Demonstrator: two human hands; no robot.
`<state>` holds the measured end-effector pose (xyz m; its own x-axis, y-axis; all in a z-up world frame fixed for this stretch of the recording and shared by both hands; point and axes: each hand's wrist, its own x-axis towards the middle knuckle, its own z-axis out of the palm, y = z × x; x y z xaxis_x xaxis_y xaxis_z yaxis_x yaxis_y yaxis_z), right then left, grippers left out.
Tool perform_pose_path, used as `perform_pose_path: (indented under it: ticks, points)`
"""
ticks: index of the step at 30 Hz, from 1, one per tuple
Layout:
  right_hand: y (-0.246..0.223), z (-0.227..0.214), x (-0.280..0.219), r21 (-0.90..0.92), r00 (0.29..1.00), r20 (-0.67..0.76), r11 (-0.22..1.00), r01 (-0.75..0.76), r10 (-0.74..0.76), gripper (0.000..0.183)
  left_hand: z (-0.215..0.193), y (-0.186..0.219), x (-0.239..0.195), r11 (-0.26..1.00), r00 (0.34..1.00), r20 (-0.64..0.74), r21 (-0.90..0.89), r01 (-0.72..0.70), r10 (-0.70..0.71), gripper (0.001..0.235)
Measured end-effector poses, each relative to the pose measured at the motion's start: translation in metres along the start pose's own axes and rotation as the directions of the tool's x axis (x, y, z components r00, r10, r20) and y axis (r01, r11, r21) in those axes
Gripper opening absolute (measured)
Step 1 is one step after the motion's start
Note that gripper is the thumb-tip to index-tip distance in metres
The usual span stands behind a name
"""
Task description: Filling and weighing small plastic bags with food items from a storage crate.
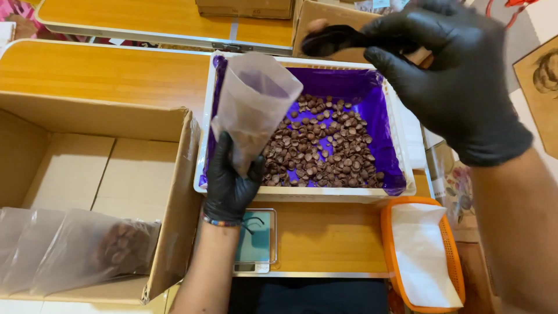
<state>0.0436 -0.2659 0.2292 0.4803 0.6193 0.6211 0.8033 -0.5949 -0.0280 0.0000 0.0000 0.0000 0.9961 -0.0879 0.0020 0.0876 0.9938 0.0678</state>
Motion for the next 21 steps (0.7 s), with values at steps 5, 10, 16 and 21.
perform_pose_path:
  ticks: [5, 10, 16, 21]
  points:
    - [0.041, 0.087, -0.041, 0.091, 0.883, 0.304, 0.912, -0.4, 0.356, 0.021, -0.007, 0.029, 0.013, 0.997, 0.994, -0.076, -0.009, 0.072, -0.073, 0.034]
    - [0.044, 0.181, -0.097, -0.245, 0.727, 0.478, 0.87, -0.429, 0.493, 0.022, -0.008, 0.028, 0.018, 0.998, 0.958, -0.287, 0.07, -0.004, 0.024, 0.031]
    - [0.014, 0.238, -0.079, -0.112, 0.655, 0.669, 0.919, -0.379, 0.352, 0.021, -0.002, 0.026, 0.015, 0.994, 0.912, -0.402, 0.098, -0.047, 0.083, 0.032]
    - [-0.011, 0.273, -0.062, 0.07, 0.626, 0.756, 0.929, -0.364, 0.188, 0.02, 0.0, 0.023, 0.013, 0.994, 0.907, -0.408, 0.085, -0.073, 0.102, 0.039]
